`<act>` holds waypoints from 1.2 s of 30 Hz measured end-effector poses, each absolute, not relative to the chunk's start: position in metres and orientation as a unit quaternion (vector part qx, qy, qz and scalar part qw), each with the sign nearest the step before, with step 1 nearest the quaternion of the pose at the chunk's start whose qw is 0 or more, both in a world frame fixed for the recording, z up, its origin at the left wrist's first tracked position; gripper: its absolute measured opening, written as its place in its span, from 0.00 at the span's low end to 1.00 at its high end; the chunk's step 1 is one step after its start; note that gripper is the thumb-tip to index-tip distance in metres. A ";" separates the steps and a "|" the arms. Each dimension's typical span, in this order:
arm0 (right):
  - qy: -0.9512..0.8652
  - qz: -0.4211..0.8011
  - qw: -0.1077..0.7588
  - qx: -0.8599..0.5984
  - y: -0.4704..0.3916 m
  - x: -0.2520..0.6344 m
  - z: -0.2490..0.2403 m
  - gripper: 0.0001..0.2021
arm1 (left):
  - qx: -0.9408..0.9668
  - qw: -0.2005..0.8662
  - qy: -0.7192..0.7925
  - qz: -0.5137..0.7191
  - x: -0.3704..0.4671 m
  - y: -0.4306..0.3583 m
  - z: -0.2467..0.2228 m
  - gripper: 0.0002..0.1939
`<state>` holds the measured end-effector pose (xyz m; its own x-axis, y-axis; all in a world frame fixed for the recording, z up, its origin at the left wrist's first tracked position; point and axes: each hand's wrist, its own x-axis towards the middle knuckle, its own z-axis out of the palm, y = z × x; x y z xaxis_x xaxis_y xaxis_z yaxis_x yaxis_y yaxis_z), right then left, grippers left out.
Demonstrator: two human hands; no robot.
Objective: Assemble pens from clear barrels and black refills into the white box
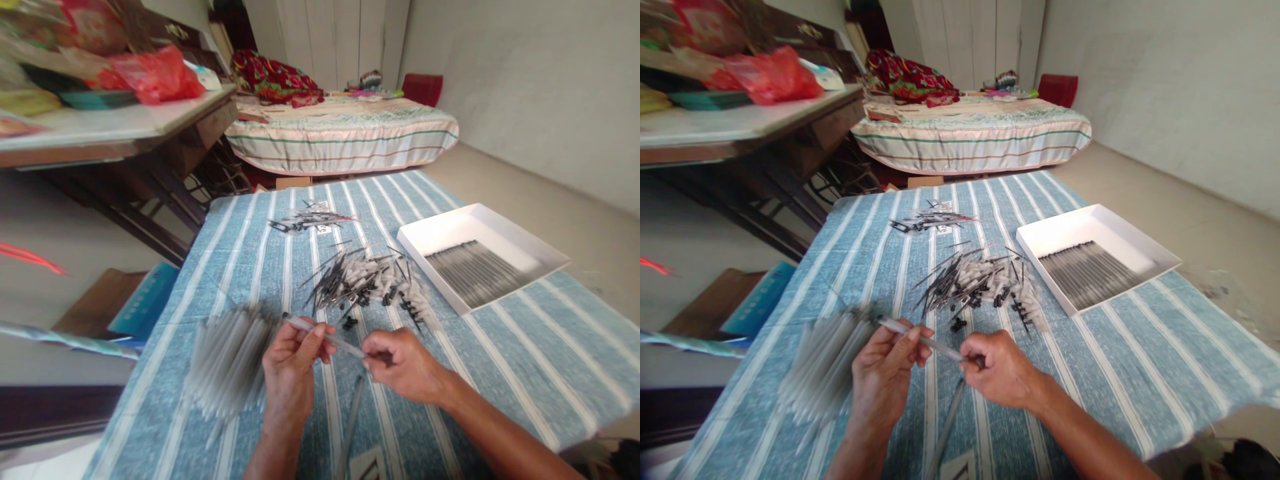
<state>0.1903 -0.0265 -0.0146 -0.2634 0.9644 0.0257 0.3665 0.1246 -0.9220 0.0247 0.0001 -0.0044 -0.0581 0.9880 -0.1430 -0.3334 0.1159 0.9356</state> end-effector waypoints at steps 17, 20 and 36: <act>-0.717 0.271 0.405 -0.499 -0.035 0.182 -0.020 0.09 | 0.308 0.635 0.440 0.555 0.028 -0.002 -0.003 0.06; -0.738 0.238 0.396 -0.492 -0.035 0.182 -0.021 0.10 | 0.302 0.638 0.443 0.553 0.028 -0.002 -0.004 0.06; -0.824 0.131 0.243 -0.494 -0.021 0.181 -0.002 0.11 | 0.312 0.653 0.466 0.509 0.032 0.003 -0.008 0.10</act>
